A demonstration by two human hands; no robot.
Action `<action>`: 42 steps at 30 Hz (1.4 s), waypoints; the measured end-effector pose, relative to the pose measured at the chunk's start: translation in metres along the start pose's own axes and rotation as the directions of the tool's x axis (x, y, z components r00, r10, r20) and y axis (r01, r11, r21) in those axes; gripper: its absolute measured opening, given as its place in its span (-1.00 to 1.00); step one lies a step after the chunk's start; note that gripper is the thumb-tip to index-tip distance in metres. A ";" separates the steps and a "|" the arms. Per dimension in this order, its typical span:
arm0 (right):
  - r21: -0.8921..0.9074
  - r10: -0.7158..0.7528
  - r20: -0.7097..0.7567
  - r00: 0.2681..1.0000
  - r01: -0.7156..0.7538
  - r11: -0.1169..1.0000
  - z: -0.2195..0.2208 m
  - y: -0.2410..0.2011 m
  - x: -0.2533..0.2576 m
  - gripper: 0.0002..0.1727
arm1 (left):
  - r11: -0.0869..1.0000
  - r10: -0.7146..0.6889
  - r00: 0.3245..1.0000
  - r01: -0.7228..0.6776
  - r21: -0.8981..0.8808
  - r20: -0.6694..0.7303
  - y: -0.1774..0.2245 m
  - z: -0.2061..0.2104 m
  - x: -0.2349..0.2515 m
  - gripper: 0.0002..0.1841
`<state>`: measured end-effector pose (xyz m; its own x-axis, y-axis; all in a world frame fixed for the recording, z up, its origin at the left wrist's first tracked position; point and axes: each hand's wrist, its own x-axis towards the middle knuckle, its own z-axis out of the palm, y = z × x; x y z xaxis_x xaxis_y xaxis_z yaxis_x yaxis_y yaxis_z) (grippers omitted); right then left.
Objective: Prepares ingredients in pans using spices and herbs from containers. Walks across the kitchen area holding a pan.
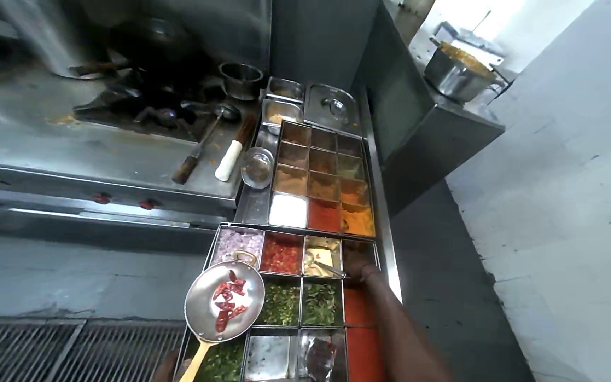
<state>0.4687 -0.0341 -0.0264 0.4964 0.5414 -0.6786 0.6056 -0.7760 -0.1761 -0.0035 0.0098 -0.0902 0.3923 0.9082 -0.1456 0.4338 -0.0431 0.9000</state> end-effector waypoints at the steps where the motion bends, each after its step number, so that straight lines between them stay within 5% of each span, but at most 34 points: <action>1: -0.028 -0.003 0.039 0.999 0.004 1.000 0.000 -0.005 -0.003 -0.45 | 0.993 -0.117 0.993 0.117 -0.012 0.020 0.017 -0.001 0.001 -0.46; 5: -0.142 -0.016 0.052 0.999 0.023 0.990 0.000 0.001 0.005 -0.63 | 0.983 -0.182 0.983 0.182 -0.021 0.010 0.023 0.000 0.003 -0.46; 11: -0.038 -0.082 -0.168 0.982 0.077 0.996 -0.006 0.028 0.011 -0.73 | 0.987 -0.157 0.987 0.158 -0.042 0.022 0.011 0.000 0.003 -0.45; 16: 0.231 -0.007 -0.270 0.963 0.072 0.970 -0.021 0.036 -0.009 -0.83 | 0.979 -0.198 0.979 0.199 -0.030 0.037 0.024 -0.001 0.004 -0.44; 21: 0.462 0.027 -0.345 0.938 0.145 0.875 -0.032 0.043 -0.030 -0.89 | 0.991 -0.034 0.999 0.036 -0.125 0.013 -0.046 -0.001 0.003 -0.38; 23: 0.554 0.026 -0.384 0.923 0.208 0.806 -0.036 0.037 -0.045 -0.90 | 0.987 -0.100 0.995 0.101 -0.126 0.014 -0.031 -0.002 0.003 -0.41; 26: 0.641 -0.054 -0.389 0.920 0.313 0.701 -0.041 0.012 -0.072 -0.90 | 0.984 -0.169 0.985 0.170 -0.047 0.040 0.015 -0.003 0.006 -0.43; 31: 0.678 -0.369 -0.318 0.874 0.481 0.556 -0.015 -0.063 -0.102 -0.90 | 0.984 -0.158 0.987 0.160 -0.077 0.028 0.027 -0.002 0.007 -0.46; 35: 0.550 -0.578 -0.229 0.783 0.594 0.587 0.017 -0.120 -0.115 -0.89 | 0.947 -0.276 0.946 0.298 -0.123 0.168 0.036 -0.038 0.024 -0.43; 39: 0.398 -0.669 -0.204 0.715 0.685 0.611 0.044 -0.158 -0.108 -0.91 | 0.986 -0.157 0.982 0.150 -0.068 -0.109 0.065 -0.067 0.037 -0.64; 42: 0.347 -0.701 -0.212 0.681 0.723 0.597 0.051 -0.174 -0.107 -0.86 | 0.999 -0.020 0.996 0.024 0.041 -0.090 0.101 -0.070 0.043 -0.76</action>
<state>0.2792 0.0265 0.0405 0.0453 0.9812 -0.1875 0.5044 -0.1845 -0.8435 0.0005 0.0739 0.0226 0.3084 0.9429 -0.1261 0.4764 -0.0384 0.8784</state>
